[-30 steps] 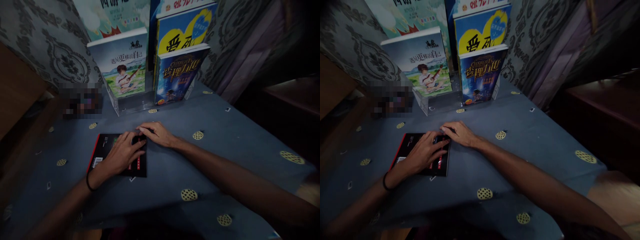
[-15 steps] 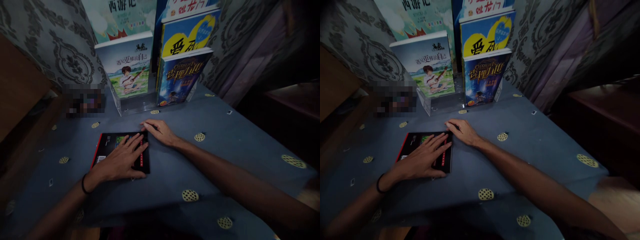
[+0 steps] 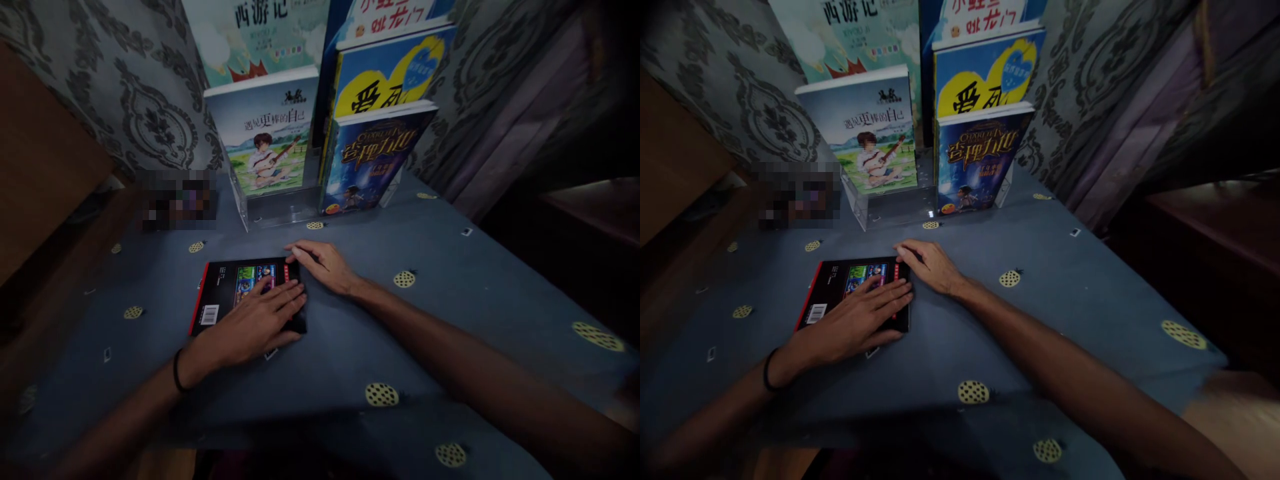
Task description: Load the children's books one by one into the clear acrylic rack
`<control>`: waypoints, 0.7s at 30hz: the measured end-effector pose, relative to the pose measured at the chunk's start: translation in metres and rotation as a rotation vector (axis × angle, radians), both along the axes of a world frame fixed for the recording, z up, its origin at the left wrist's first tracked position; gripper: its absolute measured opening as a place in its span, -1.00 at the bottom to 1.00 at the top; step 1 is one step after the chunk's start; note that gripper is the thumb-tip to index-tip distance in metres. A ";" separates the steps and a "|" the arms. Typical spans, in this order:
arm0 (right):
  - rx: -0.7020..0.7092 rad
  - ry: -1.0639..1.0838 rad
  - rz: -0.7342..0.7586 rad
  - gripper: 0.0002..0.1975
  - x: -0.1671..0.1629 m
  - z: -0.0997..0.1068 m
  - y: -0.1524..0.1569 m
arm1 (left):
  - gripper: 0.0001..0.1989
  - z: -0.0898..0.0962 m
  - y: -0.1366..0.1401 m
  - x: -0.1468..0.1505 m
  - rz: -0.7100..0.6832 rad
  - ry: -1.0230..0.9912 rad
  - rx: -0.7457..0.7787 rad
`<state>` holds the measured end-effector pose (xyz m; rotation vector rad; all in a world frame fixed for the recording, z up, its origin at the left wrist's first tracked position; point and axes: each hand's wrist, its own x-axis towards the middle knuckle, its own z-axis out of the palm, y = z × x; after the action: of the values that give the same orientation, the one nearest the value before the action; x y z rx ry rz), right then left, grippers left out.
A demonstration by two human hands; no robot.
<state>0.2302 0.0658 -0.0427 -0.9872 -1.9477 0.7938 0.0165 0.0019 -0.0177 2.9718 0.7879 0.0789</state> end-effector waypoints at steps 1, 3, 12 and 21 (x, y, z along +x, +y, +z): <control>0.004 -0.007 -0.004 -0.58 0.000 0.000 0.000 | -0.48 -0.002 -0.004 0.000 -0.006 -0.013 0.020; 0.018 -0.021 -0.008 -0.58 0.000 -0.001 0.000 | -0.58 -0.005 -0.014 0.001 -0.019 -0.040 0.064; 0.038 -0.054 -0.022 -0.59 -0.002 -0.001 -0.001 | -0.60 -0.006 -0.051 -0.004 -0.028 0.001 0.183; 0.052 -0.097 -0.024 -0.60 -0.001 -0.002 -0.001 | -0.63 -0.021 -0.073 -0.048 0.166 -0.140 0.262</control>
<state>0.2296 0.0645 -0.0447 -1.0330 -2.0244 0.6895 -0.0313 -0.0712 -0.0384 3.0864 1.0797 0.4251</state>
